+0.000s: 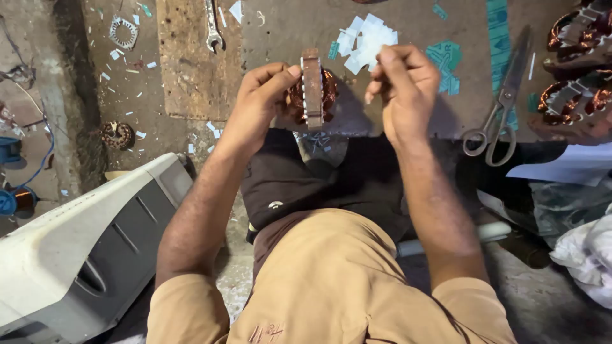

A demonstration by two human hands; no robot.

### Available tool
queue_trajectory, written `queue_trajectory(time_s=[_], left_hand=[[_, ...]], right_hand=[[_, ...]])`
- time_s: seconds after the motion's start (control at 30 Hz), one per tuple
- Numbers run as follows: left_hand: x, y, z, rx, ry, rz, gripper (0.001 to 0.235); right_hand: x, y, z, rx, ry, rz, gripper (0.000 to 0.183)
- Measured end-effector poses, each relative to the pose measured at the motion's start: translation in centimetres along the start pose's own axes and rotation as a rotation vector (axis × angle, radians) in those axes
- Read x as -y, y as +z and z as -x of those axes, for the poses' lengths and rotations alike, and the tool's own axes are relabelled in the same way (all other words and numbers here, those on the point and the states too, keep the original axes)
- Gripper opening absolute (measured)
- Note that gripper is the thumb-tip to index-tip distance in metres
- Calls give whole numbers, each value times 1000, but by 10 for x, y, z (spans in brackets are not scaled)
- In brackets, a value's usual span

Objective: Repairing an electric motor by winding copper wire coils and inserting insulation into the stator core.

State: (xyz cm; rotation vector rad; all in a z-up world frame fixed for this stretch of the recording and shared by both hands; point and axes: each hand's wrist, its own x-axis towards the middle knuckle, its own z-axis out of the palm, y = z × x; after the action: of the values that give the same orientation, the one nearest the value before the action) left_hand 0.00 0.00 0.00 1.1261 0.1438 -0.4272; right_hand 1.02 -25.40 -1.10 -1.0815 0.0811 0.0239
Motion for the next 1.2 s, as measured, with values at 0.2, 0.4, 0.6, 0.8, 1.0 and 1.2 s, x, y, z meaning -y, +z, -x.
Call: queue_trajectory(time_s=[0.2,0.4,0.6,0.8,1.0,1.2], left_hand=[[-13,10,4,2,-29,-5,27],[-3,-7,5,-13,-25,67,22],[-11,-3,15,-49,-20,11,24],[-3,0,13,-27,52,-45,30],[5,7,6,-51,101,-159,33],[2,10,9,-25,87,-205,41]], right_hand=[[6,33,7,316,3,546,45],[-3,49,12,385,-449,874,29],[-5,53,13,388,-300,812,26],[-12,43,7,402,-39,628,22],[-21,18,0,503,20,477,24],[-7,40,2,403,-18,549,21]])
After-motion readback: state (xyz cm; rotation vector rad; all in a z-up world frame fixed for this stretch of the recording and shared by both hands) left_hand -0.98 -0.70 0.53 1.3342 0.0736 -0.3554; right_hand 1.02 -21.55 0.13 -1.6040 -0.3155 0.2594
